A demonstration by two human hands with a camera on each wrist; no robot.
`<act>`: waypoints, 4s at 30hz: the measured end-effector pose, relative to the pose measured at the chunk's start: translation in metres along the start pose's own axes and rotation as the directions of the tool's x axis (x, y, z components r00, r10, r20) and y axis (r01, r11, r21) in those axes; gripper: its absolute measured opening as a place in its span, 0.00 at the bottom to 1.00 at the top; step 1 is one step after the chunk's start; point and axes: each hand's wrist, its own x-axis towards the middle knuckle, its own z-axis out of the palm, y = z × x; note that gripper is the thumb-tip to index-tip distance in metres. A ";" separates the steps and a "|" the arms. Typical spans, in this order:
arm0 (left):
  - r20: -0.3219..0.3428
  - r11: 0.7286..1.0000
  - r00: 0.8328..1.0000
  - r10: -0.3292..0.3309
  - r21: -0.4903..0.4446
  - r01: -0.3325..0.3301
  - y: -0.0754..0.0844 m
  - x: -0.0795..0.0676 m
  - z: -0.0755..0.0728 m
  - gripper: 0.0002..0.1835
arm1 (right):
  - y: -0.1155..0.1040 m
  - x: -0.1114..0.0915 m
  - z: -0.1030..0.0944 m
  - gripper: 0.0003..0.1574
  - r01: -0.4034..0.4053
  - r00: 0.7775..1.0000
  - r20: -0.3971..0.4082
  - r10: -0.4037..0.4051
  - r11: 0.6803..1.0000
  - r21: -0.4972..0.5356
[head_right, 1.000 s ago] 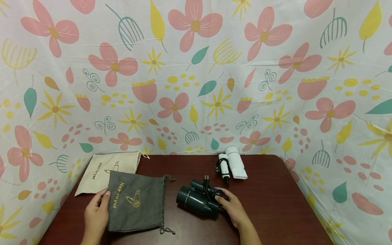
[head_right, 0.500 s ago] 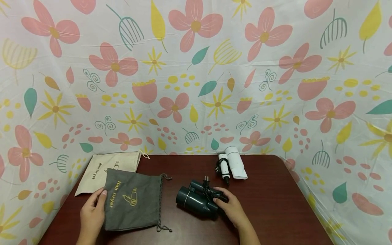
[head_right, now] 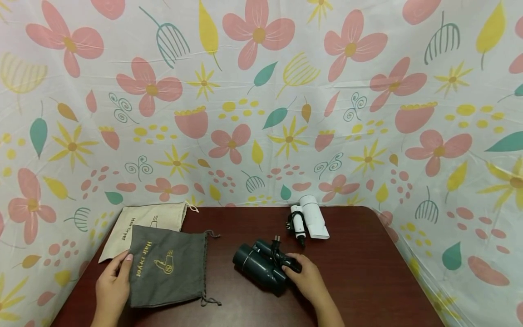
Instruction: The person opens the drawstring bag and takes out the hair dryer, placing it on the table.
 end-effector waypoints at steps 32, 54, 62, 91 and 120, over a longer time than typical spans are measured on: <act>-0.064 0.998 0.998 -0.024 0.060 0.028 -0.017 0.018 -0.020 0.24 | -0.005 0.009 0.022 0.24 0.000 0.996 -0.090 -0.008 0.995 -0.096; -0.104 0.999 0.994 -0.034 0.036 0.038 -0.024 0.035 -0.029 0.23 | -0.008 0.029 0.031 0.25 0.010 0.990 -0.141 -0.030 0.991 -0.135; -0.116 0.997 0.992 -0.057 0.045 0.063 -0.030 0.042 -0.032 0.24 | -0.008 0.036 0.032 0.23 0.036 0.983 -0.173 -0.062 0.988 -0.152; -0.195 0.993 0.979 -0.060 0.091 0.079 -0.052 0.061 -0.044 0.24 | -0.011 0.057 0.036 0.26 0.056 0.967 -0.239 -0.092 0.987 -0.153; -0.103 0.956 0.993 -0.050 0.284 0.078 -0.069 0.074 -0.053 0.22 | -0.013 0.072 0.040 0.27 -0.008 0.959 -0.280 -0.042 0.985 -0.175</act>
